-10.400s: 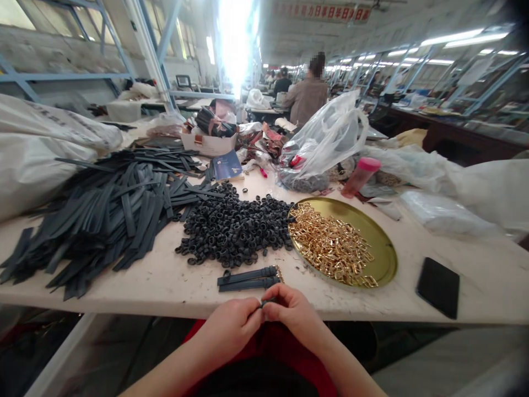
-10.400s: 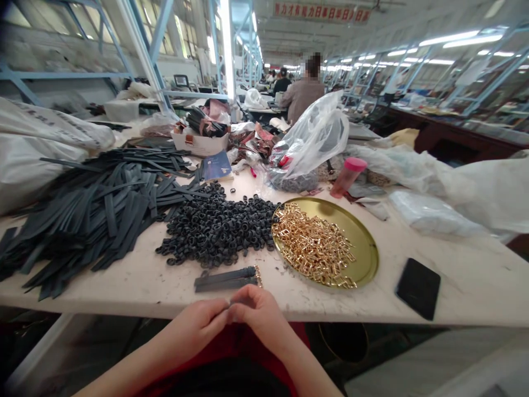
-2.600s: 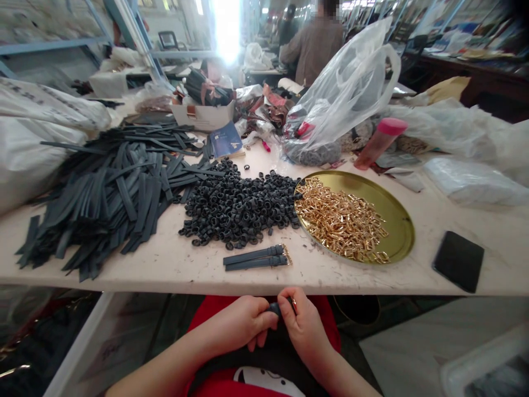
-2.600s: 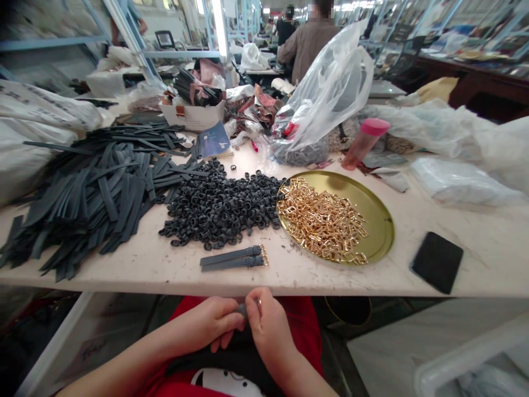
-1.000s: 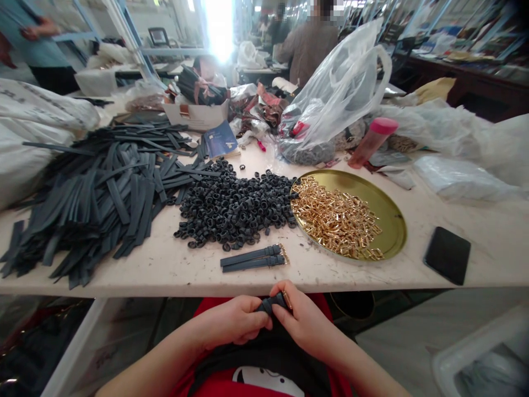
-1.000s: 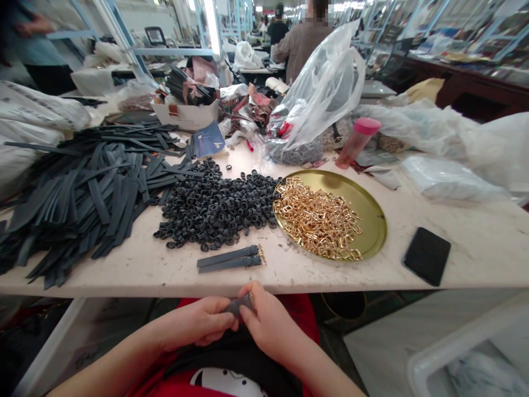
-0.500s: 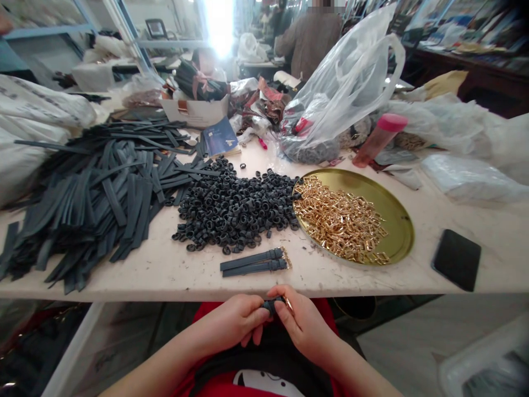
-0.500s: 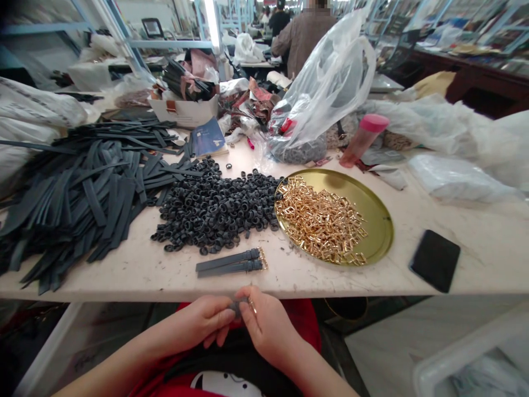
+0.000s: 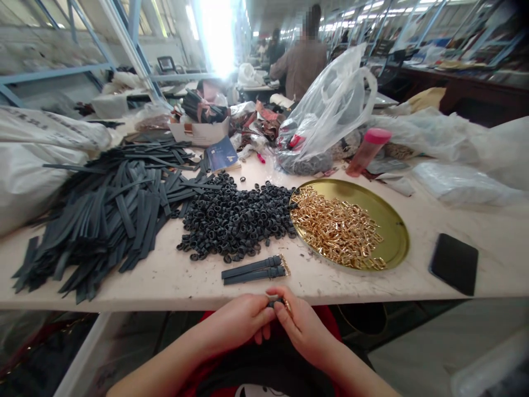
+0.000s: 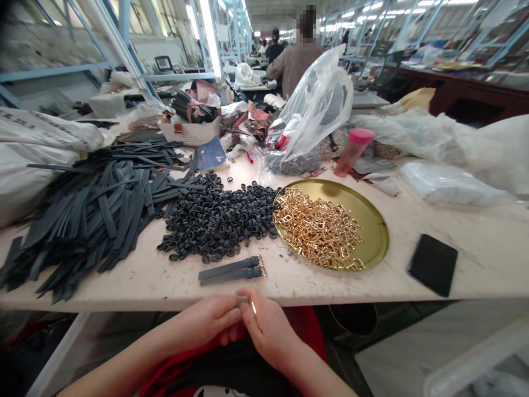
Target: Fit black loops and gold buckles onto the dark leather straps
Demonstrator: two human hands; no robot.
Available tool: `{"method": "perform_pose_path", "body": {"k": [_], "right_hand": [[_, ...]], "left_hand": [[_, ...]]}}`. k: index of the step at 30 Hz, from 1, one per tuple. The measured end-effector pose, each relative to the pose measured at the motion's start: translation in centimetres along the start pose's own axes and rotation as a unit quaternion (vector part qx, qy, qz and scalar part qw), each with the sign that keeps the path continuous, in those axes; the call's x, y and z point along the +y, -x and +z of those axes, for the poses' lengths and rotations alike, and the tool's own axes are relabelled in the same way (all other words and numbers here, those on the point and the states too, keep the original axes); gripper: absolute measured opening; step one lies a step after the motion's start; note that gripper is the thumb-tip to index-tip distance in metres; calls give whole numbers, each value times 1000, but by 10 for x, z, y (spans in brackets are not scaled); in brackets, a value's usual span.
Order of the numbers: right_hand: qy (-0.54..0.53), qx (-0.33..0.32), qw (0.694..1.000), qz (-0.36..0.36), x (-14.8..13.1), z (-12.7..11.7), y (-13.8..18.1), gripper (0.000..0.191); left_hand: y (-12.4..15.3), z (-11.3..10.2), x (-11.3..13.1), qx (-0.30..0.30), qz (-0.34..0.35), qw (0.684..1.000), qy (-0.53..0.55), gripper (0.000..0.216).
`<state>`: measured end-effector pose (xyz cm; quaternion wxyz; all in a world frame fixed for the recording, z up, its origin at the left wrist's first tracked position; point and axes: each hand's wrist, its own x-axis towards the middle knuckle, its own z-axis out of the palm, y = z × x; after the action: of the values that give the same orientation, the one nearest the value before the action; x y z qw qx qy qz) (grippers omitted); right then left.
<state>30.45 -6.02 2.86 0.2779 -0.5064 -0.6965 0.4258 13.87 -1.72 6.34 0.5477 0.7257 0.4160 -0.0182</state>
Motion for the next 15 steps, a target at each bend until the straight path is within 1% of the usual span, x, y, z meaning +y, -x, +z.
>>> {"method": "perform_pose_path", "body": {"k": [1,2,4,5,6,7,9,12,13,15], "right_hand": [[34,25,999,1,2,-2,-4,32],[76,57,995,0,5,-4,-10,33],[171,128,977,-8,13,-7,-25,34],[208,154,966,-12,18,-8,-34,34],[233,169,957,-18,22,-8,-42,34],[246,176,953,-25,26,-8,-48,35],[245,177,952,-46,32,-3,-55,37],[222,171,956,-85,38,8,-45,45],[216,177,956,-85,42,10,-39,47],[207,200,956,-54,59,9,-31,51]], "left_hand": [[-4,-3,-2,33,10,998,-50,31],[-9,-7,-5,79,21,989,-119,27],[-18,-14,-12,178,41,947,-265,20],[-22,-17,-16,212,47,924,-316,23],[-26,-18,-18,232,51,906,-351,26],[-28,-17,-20,245,55,893,-373,27],[-28,-10,-19,259,48,882,-391,21],[-20,11,-8,277,26,868,-410,19],[-17,16,-5,280,23,866,-414,18],[-10,22,-5,283,22,865,-414,17]]}}
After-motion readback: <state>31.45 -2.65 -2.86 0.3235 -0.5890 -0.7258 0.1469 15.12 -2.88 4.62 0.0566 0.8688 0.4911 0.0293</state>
